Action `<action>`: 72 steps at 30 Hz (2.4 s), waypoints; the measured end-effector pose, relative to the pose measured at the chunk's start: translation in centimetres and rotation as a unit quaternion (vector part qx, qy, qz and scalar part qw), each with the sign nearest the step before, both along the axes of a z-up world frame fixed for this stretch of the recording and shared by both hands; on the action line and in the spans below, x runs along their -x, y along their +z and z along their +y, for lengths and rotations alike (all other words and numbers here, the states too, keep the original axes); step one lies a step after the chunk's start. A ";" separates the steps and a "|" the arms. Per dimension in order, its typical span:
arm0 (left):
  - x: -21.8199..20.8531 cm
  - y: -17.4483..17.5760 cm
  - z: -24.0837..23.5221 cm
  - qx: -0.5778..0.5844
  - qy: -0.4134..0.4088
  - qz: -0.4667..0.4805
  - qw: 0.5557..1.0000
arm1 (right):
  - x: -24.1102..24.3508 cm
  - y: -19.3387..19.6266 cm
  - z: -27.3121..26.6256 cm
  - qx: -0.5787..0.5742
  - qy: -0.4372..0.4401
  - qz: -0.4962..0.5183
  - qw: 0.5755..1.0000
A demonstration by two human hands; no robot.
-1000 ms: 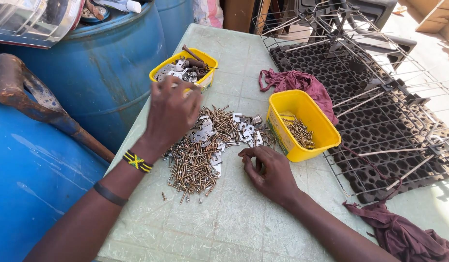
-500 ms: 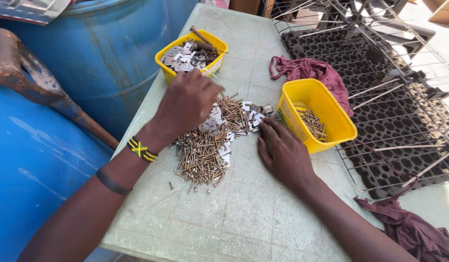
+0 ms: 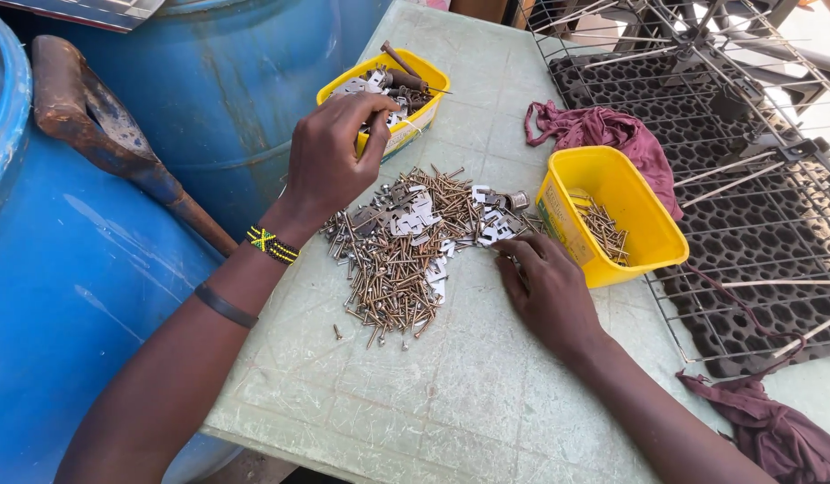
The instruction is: Manually assembling cable clips by inserting small nails into the holes of metal clips and sorting them into bins.
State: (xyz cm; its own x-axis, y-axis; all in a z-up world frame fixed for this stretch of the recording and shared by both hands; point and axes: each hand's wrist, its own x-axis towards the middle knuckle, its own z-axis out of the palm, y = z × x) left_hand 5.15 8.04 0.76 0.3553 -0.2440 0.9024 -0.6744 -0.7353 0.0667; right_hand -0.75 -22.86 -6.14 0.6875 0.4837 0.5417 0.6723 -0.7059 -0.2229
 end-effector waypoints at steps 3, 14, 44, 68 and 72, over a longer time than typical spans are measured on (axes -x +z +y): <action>0.4 0.3 -0.4 0.027 -0.040 -0.006 0.999 | 0.0 -0.3 -0.1 -0.046 -0.016 -0.004 0.999; 3.0 0.0 -4.7 -0.074 -0.123 0.041 0.989 | 0.0 0.3 -0.2 -0.217 0.030 -0.043 0.975; 4.5 -1.7 -7.6 -0.225 -0.127 0.031 0.966 | 1.3 0.8 0.3 -0.318 0.081 0.094 0.940; 2.8 -1.7 -6.2 -0.192 -0.044 -0.085 0.977 | -1.3 5.4 -9.4 -0.059 -0.131 -0.300 0.943; 2.8 -2.2 -5.8 -0.217 -0.032 -0.055 0.974 | -2.2 3.3 -11.1 0.002 -0.164 -0.315 0.935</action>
State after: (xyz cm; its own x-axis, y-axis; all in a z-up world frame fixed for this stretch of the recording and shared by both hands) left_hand 2.37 2.24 -1.49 0.2335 -0.6298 0.7409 -0.7045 -0.6348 -0.3175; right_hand 1.40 -33.92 -2.81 0.3448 0.3064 0.8873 0.4165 -0.8970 0.1479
